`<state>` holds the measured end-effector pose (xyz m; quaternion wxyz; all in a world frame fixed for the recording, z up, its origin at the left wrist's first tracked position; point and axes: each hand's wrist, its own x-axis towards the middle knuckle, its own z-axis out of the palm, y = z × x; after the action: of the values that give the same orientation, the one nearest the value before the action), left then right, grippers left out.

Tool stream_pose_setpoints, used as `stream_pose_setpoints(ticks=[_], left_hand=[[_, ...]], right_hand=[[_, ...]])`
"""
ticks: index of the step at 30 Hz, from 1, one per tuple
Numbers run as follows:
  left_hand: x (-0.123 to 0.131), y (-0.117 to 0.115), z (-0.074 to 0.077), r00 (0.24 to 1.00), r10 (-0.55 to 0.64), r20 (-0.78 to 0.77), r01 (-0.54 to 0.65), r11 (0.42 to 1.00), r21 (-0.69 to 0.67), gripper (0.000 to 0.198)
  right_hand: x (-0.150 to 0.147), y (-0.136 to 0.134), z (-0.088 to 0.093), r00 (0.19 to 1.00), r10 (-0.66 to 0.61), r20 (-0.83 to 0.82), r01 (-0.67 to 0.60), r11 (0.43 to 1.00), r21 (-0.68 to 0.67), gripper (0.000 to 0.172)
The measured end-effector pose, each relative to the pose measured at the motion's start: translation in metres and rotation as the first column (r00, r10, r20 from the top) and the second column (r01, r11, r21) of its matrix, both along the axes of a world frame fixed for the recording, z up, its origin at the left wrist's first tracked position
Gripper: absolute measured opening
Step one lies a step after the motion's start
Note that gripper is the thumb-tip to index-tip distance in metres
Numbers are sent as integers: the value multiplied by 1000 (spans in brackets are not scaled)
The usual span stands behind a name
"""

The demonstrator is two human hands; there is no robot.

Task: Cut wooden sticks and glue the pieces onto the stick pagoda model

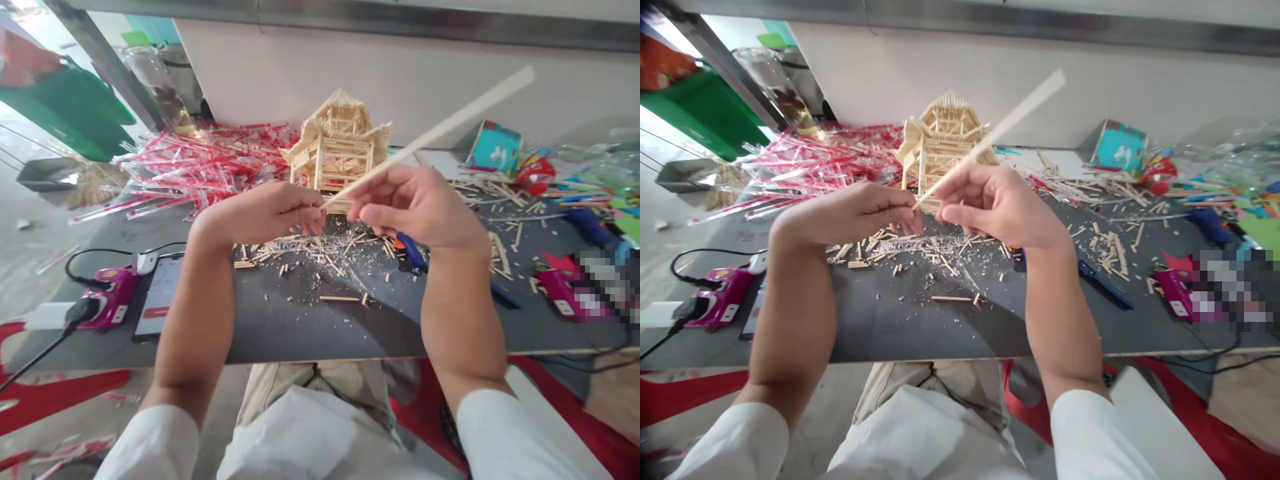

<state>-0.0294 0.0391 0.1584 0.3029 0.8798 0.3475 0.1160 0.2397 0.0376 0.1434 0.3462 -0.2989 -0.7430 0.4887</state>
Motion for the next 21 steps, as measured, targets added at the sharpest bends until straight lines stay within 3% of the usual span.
stream_pose_setpoints(ticks=[3,6,9,15,21], left_hand=[[7,4,-9,996,72,47,-76,994,75,29],[13,8,-19,982,175,73,-186,961,203,26],[12,11,-22,958,255,131,-284,911,300,22],[-2,12,-13,864,395,311,-477,839,261,14],[-1,33,-32,826,423,373,-514,837,190,16]], right_hand=[[-21,5,-15,973,-216,-87,224,969,100,36],[-36,10,-24,950,-305,-61,311,926,212,37],[-40,17,-22,939,-343,-23,335,895,296,37],[-46,36,7,911,-393,123,330,875,354,43],[-59,48,22,857,-420,301,288,872,396,38]])
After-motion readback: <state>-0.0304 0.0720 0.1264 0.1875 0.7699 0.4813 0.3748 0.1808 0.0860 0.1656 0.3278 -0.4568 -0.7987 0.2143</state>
